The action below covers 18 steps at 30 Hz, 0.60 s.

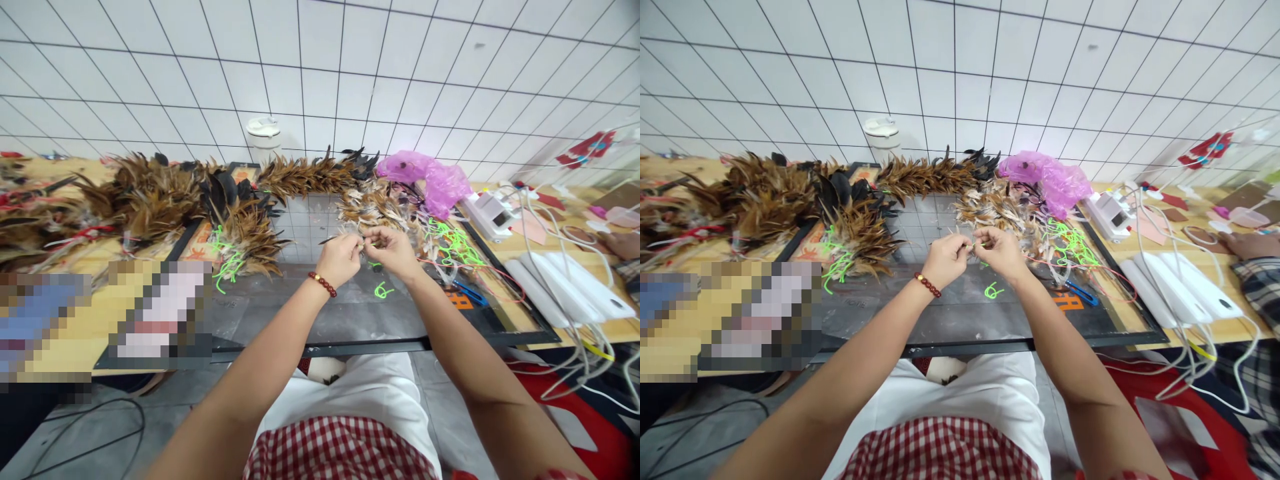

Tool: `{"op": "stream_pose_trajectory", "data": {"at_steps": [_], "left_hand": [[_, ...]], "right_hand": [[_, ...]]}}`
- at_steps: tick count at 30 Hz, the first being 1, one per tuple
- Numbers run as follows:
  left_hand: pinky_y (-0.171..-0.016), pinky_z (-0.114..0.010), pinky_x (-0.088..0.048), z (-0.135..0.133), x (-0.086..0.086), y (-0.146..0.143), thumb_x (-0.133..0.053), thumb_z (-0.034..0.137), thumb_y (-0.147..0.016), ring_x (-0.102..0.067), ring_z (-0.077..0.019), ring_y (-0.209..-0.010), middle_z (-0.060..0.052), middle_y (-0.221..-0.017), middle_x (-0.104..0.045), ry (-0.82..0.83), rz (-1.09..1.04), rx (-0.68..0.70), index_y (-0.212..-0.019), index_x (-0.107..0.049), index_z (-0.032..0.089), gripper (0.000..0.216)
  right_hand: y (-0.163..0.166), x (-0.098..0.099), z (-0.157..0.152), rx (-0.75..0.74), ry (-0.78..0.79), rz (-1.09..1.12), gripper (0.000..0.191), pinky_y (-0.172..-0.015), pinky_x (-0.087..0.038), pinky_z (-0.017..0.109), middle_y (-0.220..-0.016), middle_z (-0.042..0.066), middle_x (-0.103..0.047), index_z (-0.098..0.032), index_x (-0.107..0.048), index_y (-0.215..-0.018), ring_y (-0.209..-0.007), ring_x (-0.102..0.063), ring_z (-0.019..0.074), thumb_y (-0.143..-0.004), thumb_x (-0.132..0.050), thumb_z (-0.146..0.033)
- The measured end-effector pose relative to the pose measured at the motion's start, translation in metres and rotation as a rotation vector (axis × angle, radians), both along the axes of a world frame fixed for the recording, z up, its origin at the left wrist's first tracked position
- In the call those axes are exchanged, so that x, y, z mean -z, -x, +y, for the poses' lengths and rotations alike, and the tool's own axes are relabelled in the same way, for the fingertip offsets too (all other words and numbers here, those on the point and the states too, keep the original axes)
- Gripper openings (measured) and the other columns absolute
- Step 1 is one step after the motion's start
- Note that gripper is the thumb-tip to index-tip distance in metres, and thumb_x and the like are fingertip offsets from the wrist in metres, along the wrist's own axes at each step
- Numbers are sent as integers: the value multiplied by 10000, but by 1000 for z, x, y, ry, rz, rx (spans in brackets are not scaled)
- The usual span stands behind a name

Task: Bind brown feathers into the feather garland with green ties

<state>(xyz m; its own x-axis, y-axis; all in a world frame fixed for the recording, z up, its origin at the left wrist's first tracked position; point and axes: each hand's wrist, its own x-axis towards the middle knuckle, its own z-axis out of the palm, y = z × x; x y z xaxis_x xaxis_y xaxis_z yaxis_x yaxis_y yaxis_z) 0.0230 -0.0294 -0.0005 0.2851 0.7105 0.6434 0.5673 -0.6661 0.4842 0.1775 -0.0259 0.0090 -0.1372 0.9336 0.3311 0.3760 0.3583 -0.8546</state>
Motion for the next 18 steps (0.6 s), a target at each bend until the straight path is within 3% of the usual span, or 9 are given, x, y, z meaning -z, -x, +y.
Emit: {"op": "stream_pose_trajectory", "data": {"at_steps": [2, 5, 8, 13, 18], "left_hand": [[-698, -266, -453, 0, 0, 0, -487, 67, -744, -575, -149, -714, -34, -741, -623, -4, 19, 7, -755, -567, 181, 139], [-721, -274, -455, 0, 1, 1, -466, 47, -735, -576, -152, -728, -39, -749, -619, 10, 38, 3, -747, -554, 182, 162], [-724, -275, -452, 1, 3, 2, -456, 39, -730, -570, -152, -723, -35, -734, -609, 24, 57, 7, -734, -544, 185, 170], [-697, -277, -442, 1, 3, 3, -447, 55, -740, -561, -161, -740, -43, -764, -597, 45, 76, 4, -769, -542, 185, 164], [-685, -282, -435, 1, 1, 4, -452, 65, -749, -556, -167, -748, -53, -806, -593, 38, 85, 16, -796, -536, 185, 154]], "right_hand": [[1, 0, 0, -4, -106, -142, 255, -629, -466, 263, -735, 37, -649, -151, -682, -944, -649, -577, 134, -727, -570, -226], [2, -1, -2, 20, -265, -344, 215, -681, -450, 279, -751, 56, -657, -167, -717, -860, -715, -592, 155, -762, -528, -187], [0, -1, -2, 29, -301, -384, 194, -659, -435, 264, -726, 52, -655, -176, -721, -817, -691, -592, 147, -774, -532, -194], [-3, 1, 1, 13, -179, -350, 130, -584, -403, 246, -662, 31, -648, -169, -699, -717, -602, -556, 128, -721, -573, -203], [0, 0, 0, -1, 34, -140, 93, -505, -348, 228, -577, -3, -583, -153, -639, -623, -520, -476, 94, -645, -654, -242]]}}
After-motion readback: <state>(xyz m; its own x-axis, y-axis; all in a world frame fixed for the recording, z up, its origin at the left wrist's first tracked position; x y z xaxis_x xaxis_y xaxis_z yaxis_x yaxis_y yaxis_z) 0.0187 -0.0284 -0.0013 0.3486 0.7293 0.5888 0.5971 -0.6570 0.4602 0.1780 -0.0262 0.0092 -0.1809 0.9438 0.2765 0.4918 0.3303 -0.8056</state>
